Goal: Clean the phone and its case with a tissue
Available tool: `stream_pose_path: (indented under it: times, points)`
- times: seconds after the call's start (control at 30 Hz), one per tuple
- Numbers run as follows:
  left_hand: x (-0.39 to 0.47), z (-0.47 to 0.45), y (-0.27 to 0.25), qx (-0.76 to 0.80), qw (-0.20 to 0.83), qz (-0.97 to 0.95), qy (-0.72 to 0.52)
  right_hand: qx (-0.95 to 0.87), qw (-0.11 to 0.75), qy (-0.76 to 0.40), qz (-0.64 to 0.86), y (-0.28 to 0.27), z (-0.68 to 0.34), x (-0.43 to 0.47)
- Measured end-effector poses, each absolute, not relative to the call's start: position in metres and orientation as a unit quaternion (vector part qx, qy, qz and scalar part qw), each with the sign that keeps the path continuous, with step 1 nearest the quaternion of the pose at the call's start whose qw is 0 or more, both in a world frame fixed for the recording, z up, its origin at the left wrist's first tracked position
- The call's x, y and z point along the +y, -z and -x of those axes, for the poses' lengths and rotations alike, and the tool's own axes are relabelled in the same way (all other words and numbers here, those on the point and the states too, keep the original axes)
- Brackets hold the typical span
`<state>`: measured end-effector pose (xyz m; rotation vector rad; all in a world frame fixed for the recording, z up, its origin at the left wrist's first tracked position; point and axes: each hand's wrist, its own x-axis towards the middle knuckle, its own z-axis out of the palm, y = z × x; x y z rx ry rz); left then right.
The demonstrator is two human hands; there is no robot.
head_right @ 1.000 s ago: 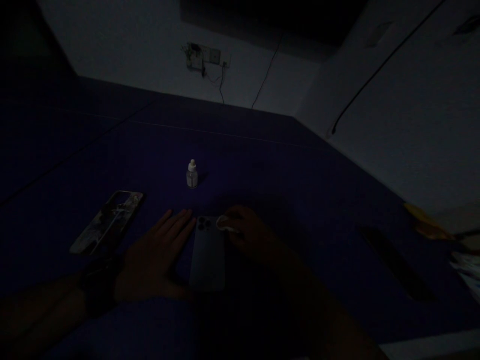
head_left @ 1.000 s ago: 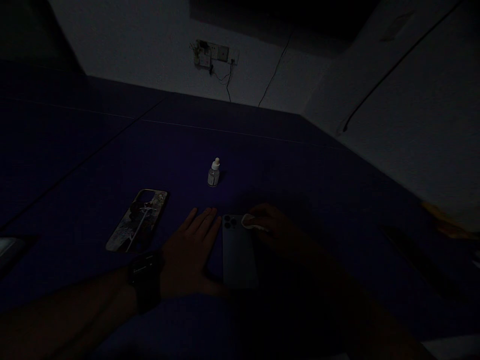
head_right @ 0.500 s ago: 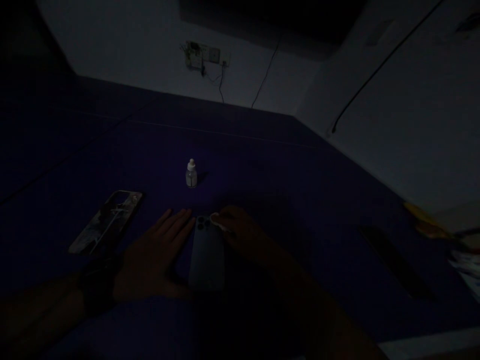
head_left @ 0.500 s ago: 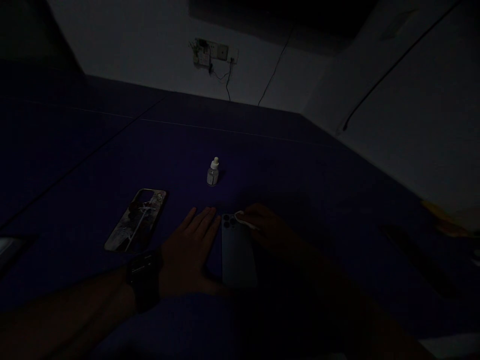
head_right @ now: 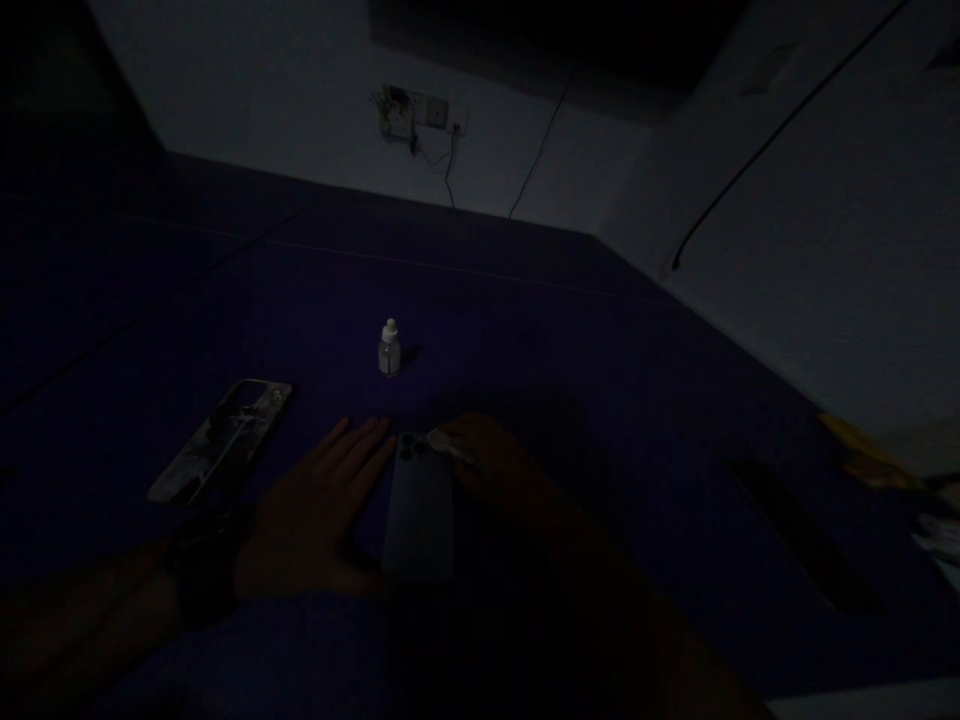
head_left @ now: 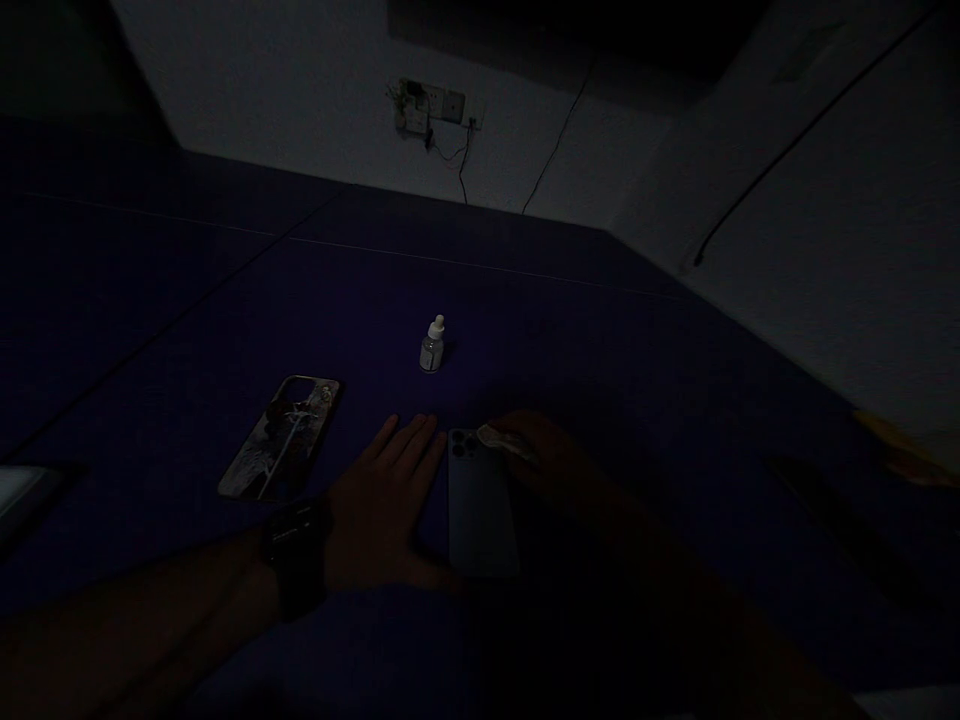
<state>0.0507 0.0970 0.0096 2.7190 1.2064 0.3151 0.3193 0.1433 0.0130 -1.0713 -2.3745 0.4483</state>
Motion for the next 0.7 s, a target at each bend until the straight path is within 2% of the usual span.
stream_pose_path:
  times: [0.2,0.5,0.7]
  points:
    - [0.0967,-0.0502,-0.0083,0.396,0.071,-0.907,-0.128,-0.896,0.221,-0.147,0.356,-0.0173,-0.3182,0.1429]
    - [0.0965,-0.0508,-0.0118,0.406,0.072,-0.906,-0.091,-0.915,0.203,-0.119,0.327,-0.0223,-0.321,0.1385]
    - [0.0966,-0.0508,-0.0086,0.401,0.066,-0.906,-0.115,-0.903,0.214,-0.081,0.362,-0.0217,-0.3217,0.1421]
